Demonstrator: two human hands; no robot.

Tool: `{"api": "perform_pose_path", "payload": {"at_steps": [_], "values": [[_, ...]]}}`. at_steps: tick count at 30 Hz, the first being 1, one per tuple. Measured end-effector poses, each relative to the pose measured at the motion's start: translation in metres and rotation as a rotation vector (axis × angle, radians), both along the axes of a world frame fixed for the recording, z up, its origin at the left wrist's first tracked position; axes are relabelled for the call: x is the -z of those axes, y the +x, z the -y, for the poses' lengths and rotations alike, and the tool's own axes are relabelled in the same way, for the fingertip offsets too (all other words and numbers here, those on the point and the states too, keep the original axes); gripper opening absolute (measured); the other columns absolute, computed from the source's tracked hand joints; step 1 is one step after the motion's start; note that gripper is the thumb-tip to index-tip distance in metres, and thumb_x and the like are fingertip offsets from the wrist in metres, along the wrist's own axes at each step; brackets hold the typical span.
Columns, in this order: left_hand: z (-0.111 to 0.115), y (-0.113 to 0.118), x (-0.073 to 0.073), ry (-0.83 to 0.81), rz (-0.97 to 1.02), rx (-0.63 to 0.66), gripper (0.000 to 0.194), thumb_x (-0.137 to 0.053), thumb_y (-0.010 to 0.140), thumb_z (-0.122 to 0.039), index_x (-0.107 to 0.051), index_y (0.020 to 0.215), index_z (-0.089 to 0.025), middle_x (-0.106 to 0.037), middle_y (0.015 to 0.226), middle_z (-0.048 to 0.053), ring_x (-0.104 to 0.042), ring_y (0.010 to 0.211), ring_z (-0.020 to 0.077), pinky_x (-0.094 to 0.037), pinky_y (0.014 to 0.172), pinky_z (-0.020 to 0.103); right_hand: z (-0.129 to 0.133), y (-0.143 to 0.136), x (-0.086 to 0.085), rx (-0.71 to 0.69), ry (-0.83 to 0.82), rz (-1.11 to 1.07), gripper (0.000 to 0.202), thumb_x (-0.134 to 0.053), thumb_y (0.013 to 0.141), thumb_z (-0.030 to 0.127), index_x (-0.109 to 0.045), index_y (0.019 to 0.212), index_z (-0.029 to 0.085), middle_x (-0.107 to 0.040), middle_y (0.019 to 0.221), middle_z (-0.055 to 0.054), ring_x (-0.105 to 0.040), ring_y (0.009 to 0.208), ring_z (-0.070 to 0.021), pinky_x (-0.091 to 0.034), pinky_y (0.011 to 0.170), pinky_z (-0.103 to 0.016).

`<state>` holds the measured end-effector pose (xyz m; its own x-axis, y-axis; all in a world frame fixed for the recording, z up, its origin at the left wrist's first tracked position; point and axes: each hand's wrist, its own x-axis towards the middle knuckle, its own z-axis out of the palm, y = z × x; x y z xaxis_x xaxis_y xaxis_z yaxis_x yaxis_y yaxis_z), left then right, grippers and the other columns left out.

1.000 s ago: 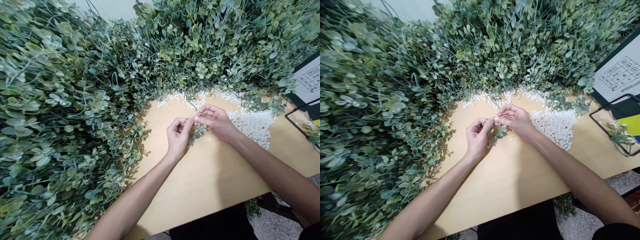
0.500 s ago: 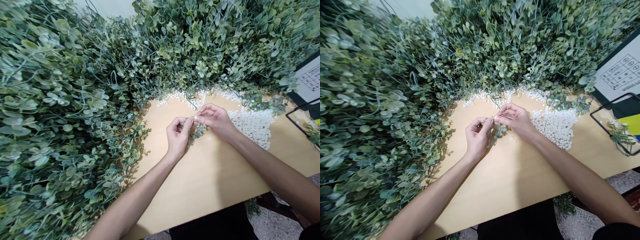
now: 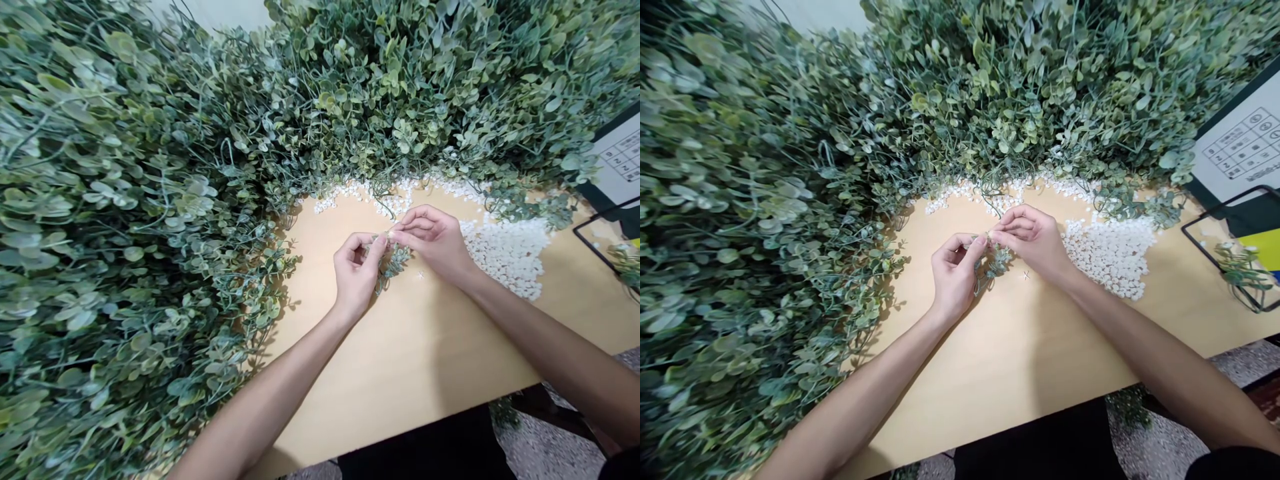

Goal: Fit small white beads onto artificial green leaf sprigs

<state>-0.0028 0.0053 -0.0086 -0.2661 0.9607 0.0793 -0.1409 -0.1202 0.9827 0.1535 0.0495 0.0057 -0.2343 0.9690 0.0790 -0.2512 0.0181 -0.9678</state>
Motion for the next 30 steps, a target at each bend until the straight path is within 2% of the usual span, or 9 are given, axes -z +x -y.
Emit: {"api": "perform_pose_path", "payload": {"at_steps": [5,10,17,23,30], "values": [[0.0004,-0.0006,-0.0019,-0.012,-0.028,-0.01,0.028,-0.082,0.085,-0.043,-0.07,0.079,-0.018,-0.07,0.076,0.002,-0.063,0.069,0.0119,-0.051,0.065,0.023,0.0022,0.0001,-0.0017,0.004,0.054,0.038,0.039,-0.098,0.067,0.037,-0.067,0.087,0.023,-0.081,0.09,-0.003,-0.077,0.084,-0.0193,-0.064,0.089,-0.036],[0.0009,-0.0016,-0.0017,-0.008,-0.013,0.025,0.026,-0.082,0.086,-0.042,-0.072,0.083,-0.018,-0.071,0.078,0.002,-0.064,0.07,0.0125,-0.051,0.065,0.024,0.0019,0.003,-0.0026,0.005,0.08,0.056,0.034,-0.097,0.069,0.036,-0.07,0.086,0.022,-0.08,0.085,-0.002,-0.078,0.081,-0.02,-0.064,0.084,-0.035],[0.002,-0.0032,-0.001,-0.008,-0.043,0.048,0.026,-0.081,0.086,-0.043,-0.074,0.084,-0.018,-0.073,0.081,0.004,-0.067,0.073,0.0142,-0.054,0.069,0.025,0.0034,0.0062,-0.0032,-0.009,0.082,0.108,0.037,-0.097,0.068,0.043,-0.071,0.083,0.022,-0.08,0.082,-0.003,-0.079,0.078,-0.023,-0.065,0.079,-0.037],[0.0005,-0.0052,-0.0035,-0.024,0.009,0.093,0.025,-0.083,0.084,-0.04,-0.075,0.082,-0.017,-0.074,0.079,0.003,-0.067,0.074,0.014,-0.054,0.073,0.025,0.0029,0.0065,-0.0029,-0.018,0.094,0.117,0.037,-0.097,0.067,0.043,-0.07,0.082,0.022,-0.079,0.076,-0.002,-0.076,0.072,-0.021,-0.062,0.072,-0.034],[0.0014,-0.0046,-0.0055,-0.031,0.066,0.1,0.023,-0.086,0.082,-0.039,-0.075,0.08,-0.018,-0.071,0.076,0.002,-0.063,0.068,0.0123,-0.053,0.066,0.024,0.0061,0.0031,-0.0028,0.005,0.077,0.107,0.037,-0.096,0.069,0.047,-0.069,0.081,0.023,-0.078,0.076,-0.002,-0.075,0.07,-0.0219,-0.061,0.068,-0.036]]}}
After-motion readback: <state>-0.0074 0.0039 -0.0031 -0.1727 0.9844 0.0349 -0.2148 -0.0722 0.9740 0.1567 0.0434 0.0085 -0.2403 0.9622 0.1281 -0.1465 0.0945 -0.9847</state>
